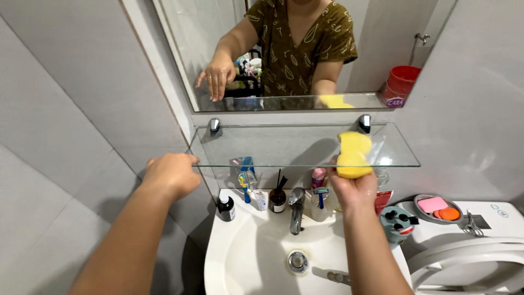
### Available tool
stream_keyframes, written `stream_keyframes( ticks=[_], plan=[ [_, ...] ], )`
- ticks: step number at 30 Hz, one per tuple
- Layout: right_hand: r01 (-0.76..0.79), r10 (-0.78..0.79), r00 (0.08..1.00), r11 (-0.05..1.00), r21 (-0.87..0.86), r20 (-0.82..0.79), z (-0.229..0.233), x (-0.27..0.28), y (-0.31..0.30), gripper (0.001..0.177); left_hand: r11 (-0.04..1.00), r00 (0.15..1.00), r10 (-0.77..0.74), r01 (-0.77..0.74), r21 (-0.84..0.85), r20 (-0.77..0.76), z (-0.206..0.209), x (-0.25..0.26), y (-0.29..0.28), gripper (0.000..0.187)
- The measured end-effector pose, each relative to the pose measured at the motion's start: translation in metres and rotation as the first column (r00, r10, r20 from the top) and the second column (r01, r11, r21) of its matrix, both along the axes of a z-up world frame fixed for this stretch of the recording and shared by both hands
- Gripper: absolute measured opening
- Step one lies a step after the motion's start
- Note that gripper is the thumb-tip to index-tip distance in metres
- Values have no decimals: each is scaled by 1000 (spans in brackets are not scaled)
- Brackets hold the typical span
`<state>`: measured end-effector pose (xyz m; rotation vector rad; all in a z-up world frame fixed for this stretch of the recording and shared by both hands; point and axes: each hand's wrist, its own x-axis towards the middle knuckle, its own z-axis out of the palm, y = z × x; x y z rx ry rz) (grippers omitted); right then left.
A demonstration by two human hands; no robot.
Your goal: The person cleans a bathroom sink and a glass shelf using a handheld bidet sprayer and a sponge. They move various items including toothpaste, bottles, a razor, and a toothbrush holder while wiping the shelf and mirror surface with the sponge.
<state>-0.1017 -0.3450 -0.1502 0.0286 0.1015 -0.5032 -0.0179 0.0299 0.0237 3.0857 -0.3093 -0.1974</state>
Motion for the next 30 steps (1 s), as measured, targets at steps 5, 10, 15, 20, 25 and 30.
stream_keyframes(
  ticks=[5, 10, 15, 20, 25, 30],
  plan=[
    [-212, 215, 975, 976, 49, -54, -9, 30, 99, 26, 999, 1000, 2, -2, -40, -2, -2, 6, 1, 62],
    [-512, 513, 858, 858, 29, -30, 0, 85, 212, 25, 999, 1000, -24, 24, -33, 18, -5, 7, 2, 62],
    [-513, 514, 854, 858, 31, -83, 11, 63, 215, 25, 999, 999, -28, 28, -19, 16, -7, 5, 5, 64],
    [-219, 243, 962, 959, 183, -122, 8, 0, 108, 12, 999, 1000, -25, 25, -41, -1, -11, 13, 10, 67],
    [17, -17, 1000, 1000, 21, -12, 4, -51, 29, 31, 993, 999, 23, -25, -117, -25, -4, 9, 13, 68],
    [-179, 161, 967, 981, -79, -196, -16, -11, 88, 30, 952, 999, -31, 24, -304, -17, 2, 8, 24, 65]
  ],
)
